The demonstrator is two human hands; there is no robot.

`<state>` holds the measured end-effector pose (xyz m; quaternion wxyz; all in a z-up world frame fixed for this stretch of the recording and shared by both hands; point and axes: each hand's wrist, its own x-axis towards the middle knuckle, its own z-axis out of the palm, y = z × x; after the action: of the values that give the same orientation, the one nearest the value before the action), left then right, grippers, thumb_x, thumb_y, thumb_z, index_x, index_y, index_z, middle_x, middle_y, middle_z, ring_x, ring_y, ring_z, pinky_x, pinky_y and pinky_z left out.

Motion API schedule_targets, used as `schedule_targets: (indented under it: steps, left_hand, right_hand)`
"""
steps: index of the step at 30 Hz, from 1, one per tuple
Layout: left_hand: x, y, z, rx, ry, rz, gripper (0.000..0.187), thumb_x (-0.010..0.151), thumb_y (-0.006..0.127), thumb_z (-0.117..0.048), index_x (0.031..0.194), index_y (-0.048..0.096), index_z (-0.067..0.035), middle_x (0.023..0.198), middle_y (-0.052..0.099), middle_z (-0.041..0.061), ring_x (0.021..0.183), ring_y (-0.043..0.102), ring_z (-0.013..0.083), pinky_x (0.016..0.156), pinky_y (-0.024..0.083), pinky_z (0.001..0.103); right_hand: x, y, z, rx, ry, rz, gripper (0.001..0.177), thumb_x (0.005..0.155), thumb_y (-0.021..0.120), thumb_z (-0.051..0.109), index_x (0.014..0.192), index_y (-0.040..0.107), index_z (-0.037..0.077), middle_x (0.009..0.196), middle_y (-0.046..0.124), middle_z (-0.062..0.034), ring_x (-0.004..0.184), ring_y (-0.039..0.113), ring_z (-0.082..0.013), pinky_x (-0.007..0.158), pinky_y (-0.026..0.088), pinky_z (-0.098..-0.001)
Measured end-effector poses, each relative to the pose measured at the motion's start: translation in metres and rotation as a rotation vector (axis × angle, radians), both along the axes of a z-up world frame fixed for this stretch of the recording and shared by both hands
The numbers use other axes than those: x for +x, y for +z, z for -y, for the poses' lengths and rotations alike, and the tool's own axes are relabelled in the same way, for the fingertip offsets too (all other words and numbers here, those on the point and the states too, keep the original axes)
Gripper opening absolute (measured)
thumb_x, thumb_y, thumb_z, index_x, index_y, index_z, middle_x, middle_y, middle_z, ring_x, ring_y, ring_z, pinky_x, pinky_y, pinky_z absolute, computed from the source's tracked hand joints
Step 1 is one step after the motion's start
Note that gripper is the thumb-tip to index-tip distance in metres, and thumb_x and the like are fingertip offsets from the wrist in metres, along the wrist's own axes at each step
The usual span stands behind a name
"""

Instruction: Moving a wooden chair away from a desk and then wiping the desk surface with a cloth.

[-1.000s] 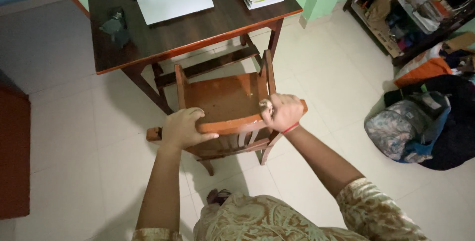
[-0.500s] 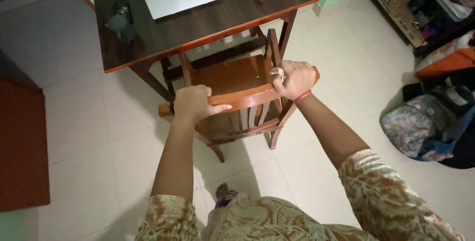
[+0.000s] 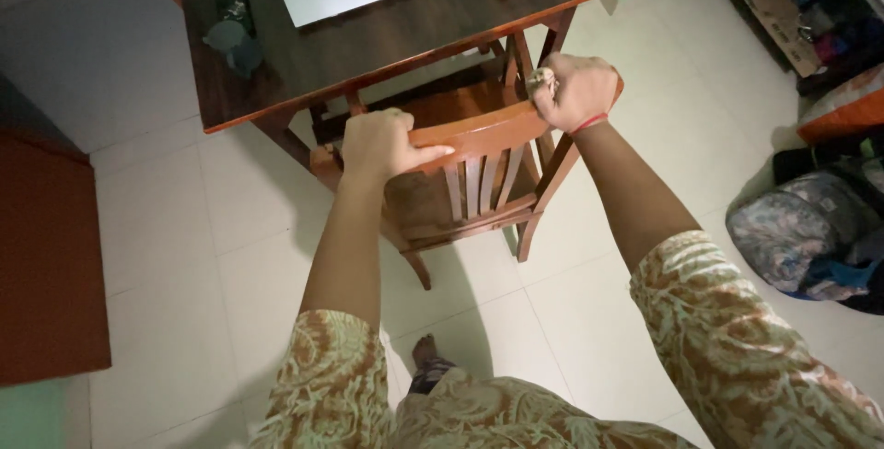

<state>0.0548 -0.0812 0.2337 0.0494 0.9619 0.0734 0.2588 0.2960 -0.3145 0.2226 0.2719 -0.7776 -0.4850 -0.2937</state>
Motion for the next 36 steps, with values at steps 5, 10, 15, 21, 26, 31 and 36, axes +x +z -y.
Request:
schedule_targets:
  steps: [5,10,15,21,26,31,36]
  left_hand:
    - [0.014,0.005,-0.014,0.024,0.014,-0.057,0.078,0.065,0.080,-0.080,0.057,0.061,-0.005,0.060,0.061,0.011,0.052,0.061,0.0289,0.048,0.048,0.042]
    - [0.019,0.015,-0.017,-0.025,0.049,-0.190,0.079,0.066,0.077,-0.084,0.057,0.060,-0.007,0.056,0.059,0.010,0.051,0.061,0.0275,0.049,0.049,0.042]
    - [0.013,0.007,-0.010,-0.022,0.013,-0.127,0.077,0.066,0.076,-0.082,0.057,0.062,-0.007,0.060,0.061,0.009,0.053,0.062,0.0282,0.049,0.050,0.042]
    - [-0.007,-0.008,0.011,-0.012,-0.009,-0.124,0.074,0.068,0.077,-0.080,0.064,0.066,-0.007,0.068,0.067,0.011,0.060,0.065,0.0297,0.053,0.051,0.043]
    - [-0.031,-0.020,0.041,-0.038,-0.004,-0.186,0.072,0.069,0.077,-0.079,0.067,0.068,-0.007,0.070,0.068,0.012,0.062,0.066,0.0294,0.057,0.053,0.043]
    - [-0.035,-0.015,0.061,-0.068,-0.015,-0.289,0.074,0.077,0.074,-0.080,0.075,0.071,-0.006,0.074,0.069,0.013,0.068,0.069,0.0287,0.065,0.055,0.043]
    - [-0.039,0.007,0.080,-0.207,0.067,-0.410,0.066,0.070,0.077,-0.075,0.078,0.074,-0.010,0.075,0.072,0.012,0.074,0.070,0.0298,0.069,0.054,0.044]
  right_hand:
    - [0.009,0.005,-0.012,0.002,-0.017,0.001,0.026,0.090,0.061,0.037,0.077,0.059,0.014,0.067,0.059,-0.0100,0.063,0.059,-0.0352,0.065,0.048,-0.0477]
    - [0.013,0.003,-0.016,0.007,-0.015,-0.021,0.025,0.090,0.061,0.037,0.077,0.060,0.015,0.066,0.059,-0.0086,0.062,0.058,-0.0338,0.065,0.048,-0.0457]
    - [0.009,-0.002,-0.008,-0.022,-0.051,-0.042,0.029,0.091,0.060,0.038,0.074,0.059,0.015,0.062,0.057,-0.0075,0.055,0.056,-0.0307,0.062,0.047,-0.0447]
    - [-0.015,-0.015,0.017,-0.006,-0.039,-0.015,0.030,0.091,0.063,0.038,0.077,0.057,0.013,0.070,0.060,-0.0100,0.065,0.059,-0.0350,0.066,0.048,-0.0464]
    - [-0.041,-0.031,0.047,-0.021,-0.022,-0.045,0.023,0.088,0.062,0.037,0.081,0.060,0.015,0.074,0.063,-0.0089,0.068,0.061,-0.0342,0.069,0.049,-0.0476]
    - [-0.046,-0.044,0.069,-0.089,-0.079,-0.147,0.028,0.093,0.060,0.039,0.082,0.059,0.013,0.072,0.059,-0.0094,0.069,0.059,-0.0330,0.075,0.046,-0.0490]
    - [-0.048,-0.043,0.078,-0.115,-0.051,-0.087,0.024,0.088,0.060,0.036,0.096,0.061,0.013,0.091,0.065,-0.0083,0.090,0.063,-0.0308,0.088,0.042,-0.0461]
